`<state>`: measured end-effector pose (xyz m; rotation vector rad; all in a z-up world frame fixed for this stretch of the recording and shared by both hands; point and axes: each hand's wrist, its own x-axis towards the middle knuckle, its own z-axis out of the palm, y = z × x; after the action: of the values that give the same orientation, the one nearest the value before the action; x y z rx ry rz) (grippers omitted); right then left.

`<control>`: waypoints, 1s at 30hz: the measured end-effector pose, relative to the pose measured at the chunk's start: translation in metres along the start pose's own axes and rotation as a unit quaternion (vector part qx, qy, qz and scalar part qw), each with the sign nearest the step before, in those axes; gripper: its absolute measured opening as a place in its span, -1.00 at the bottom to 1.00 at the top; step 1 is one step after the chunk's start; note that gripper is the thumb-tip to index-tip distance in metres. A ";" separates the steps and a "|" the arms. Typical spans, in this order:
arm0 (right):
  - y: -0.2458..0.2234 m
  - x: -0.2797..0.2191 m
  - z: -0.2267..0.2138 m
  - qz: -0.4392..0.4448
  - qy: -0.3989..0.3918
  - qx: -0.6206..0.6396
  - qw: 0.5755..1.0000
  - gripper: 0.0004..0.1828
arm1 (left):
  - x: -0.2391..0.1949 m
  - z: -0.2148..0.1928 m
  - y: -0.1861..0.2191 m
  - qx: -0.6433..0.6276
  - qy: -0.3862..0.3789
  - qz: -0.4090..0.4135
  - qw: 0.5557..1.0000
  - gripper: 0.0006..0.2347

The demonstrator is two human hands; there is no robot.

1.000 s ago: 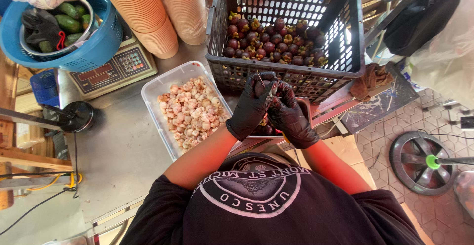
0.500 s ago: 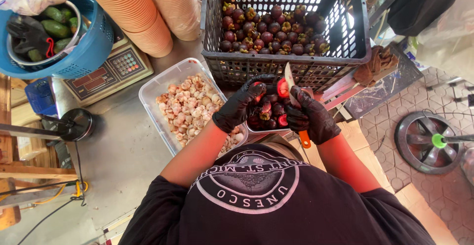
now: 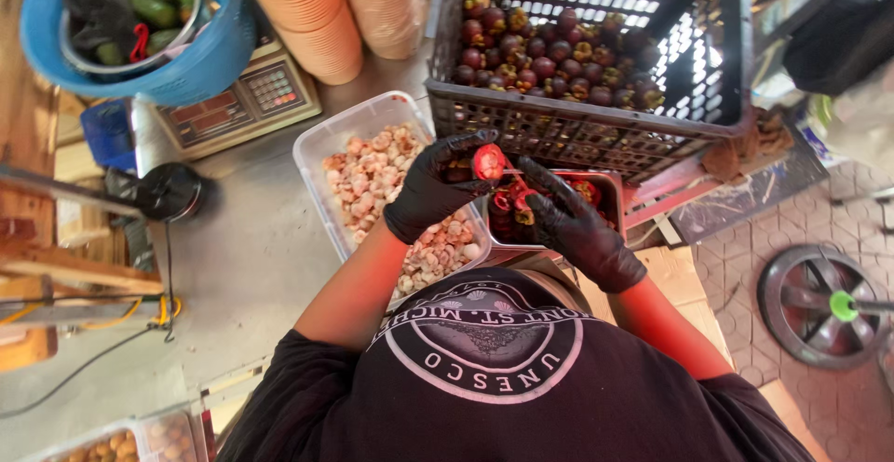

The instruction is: The person peels mangosteens one by one using a small knife. They cut the thick purple rind, remove the white edible segments, and place them into a clear plastic container. The discarded rinds are collected in a separate metal tray. The process is repeated continuously throughout the video.

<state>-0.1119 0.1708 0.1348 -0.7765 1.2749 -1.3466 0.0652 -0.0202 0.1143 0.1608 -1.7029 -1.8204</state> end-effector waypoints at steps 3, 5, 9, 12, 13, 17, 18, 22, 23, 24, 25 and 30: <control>0.007 0.002 0.002 -0.387 -0.015 -0.431 0.815 -0.50 | -0.019 -0.016 0.027 0.039 0.026 -0.002 0.999 -0.51; 0.016 0.013 0.008 -0.255 -0.035 -0.325 0.910 -0.57 | -0.032 -0.023 0.040 0.136 0.049 0.005 0.989 -0.53; 0.015 0.021 0.013 -0.174 -0.040 -0.405 0.897 -0.62 | -0.046 -0.029 0.055 0.306 0.075 0.049 0.948 -0.53; -0.001 0.024 0.022 -0.170 -0.033 -0.531 0.829 -0.63 | -0.056 -0.034 0.060 0.318 0.074 0.040 0.944 -0.47; -0.007 0.025 0.026 -0.164 -0.042 -0.539 0.825 -0.62 | -0.058 -0.035 0.061 0.301 0.076 0.046 0.949 -0.48; -0.023 0.028 0.041 -0.134 -0.109 -0.499 0.850 -0.50 | -0.064 -0.040 0.062 0.313 0.078 0.072 0.944 -0.49; -0.025 0.030 0.044 -0.124 -0.133 -0.469 0.864 -0.45 | -0.064 -0.042 0.063 0.336 0.077 0.078 0.935 -0.49; -0.018 0.045 0.046 -0.087 -0.156 -0.506 0.844 -0.39 | -0.063 -0.046 0.068 0.370 0.084 0.098 0.920 -0.49; -0.011 0.050 0.047 -0.123 -0.170 -0.469 0.858 -0.41 | -0.064 -0.047 0.069 0.380 0.089 0.089 0.916 -0.49; -0.002 0.056 0.049 -0.159 -0.183 -0.430 0.870 -0.43 | -0.064 -0.047 0.069 0.390 0.093 0.079 0.913 -0.49; 0.008 0.062 0.053 -0.148 -0.205 -0.334 0.908 -0.45 | -0.065 -0.048 0.069 0.397 0.099 0.084 0.908 -0.48; 0.057 0.082 0.067 -0.084 -0.212 -0.146 0.963 -0.48 | -0.080 -0.060 0.061 0.345 0.123 0.016 0.931 -0.50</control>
<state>-0.0517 0.0837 0.0783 -1.3266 1.0885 -1.0536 0.1799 -0.0282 0.1363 0.6190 -2.0641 -1.0497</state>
